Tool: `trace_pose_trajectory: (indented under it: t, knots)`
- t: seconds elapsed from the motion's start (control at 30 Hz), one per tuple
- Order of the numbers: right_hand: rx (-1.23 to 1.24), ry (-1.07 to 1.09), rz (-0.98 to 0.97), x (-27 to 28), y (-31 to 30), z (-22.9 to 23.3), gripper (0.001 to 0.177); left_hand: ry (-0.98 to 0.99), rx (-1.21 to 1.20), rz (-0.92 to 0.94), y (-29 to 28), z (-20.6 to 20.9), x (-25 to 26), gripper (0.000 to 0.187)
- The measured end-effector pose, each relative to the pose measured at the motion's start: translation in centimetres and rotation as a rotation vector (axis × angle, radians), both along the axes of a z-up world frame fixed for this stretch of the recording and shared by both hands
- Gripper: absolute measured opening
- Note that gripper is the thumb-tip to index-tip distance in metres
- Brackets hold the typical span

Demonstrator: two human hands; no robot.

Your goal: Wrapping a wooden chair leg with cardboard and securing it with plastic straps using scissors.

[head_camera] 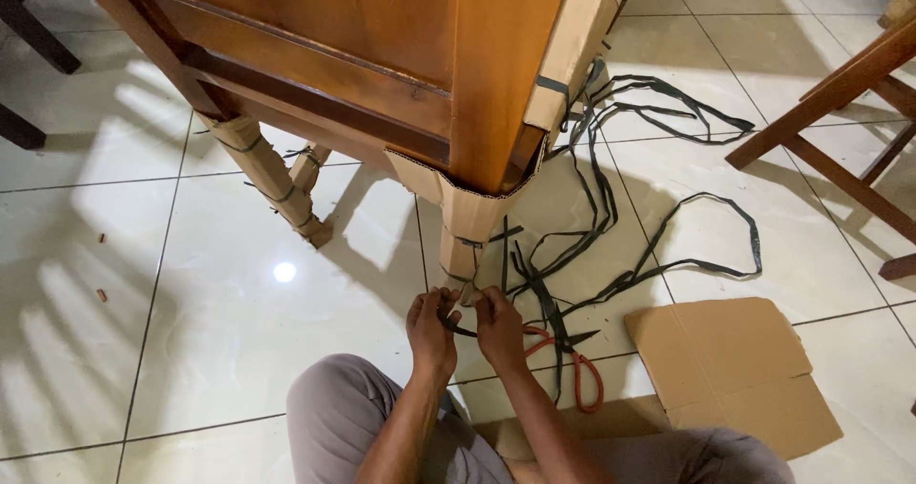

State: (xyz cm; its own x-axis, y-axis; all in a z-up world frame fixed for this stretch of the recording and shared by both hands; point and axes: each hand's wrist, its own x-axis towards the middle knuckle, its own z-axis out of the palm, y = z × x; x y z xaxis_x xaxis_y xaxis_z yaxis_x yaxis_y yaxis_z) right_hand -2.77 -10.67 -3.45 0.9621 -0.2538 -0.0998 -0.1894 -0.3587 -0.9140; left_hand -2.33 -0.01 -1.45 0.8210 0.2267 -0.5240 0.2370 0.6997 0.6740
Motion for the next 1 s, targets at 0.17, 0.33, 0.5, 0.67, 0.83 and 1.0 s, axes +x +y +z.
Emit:
trace_pose_trajectory:
  t: [0.17, 0.33, 0.5, 0.67, 0.83, 1.0]
  knots:
    - [0.038, 0.07, -0.009, -0.6, -0.2, 0.7, 0.025, 0.006, 0.028, -0.079, -0.3, -1.1, 0.3, 0.017]
    - [0.043, 0.049, 0.011, -0.5, -0.4, 0.5, 0.024, 0.006, 0.051, -0.135, -0.6, -1.8, 0.7, 0.012]
    - [-0.008, 0.045, 0.044, -0.9, -0.2, 1.4, 0.023, 0.035, 0.049, -0.174, -0.2, -2.6, 1.0, 0.015]
    - [-0.072, 0.02, 0.088, -1.2, -0.4, 2.1, 0.024, 0.128, 0.084, -0.236, -0.1, -1.2, 0.8, 0.037]
    - [-0.115, -0.037, 0.14, -1.6, -0.5, 3.7, 0.024, 0.105, 0.143, -0.335, -0.2, -0.7, 0.6, 0.032]
    - [-0.159, -0.054, 0.171, -1.7, -0.7, 3.3, 0.021, 0.121, 0.175, -0.353, -0.7, -2.3, 0.9, 0.028]
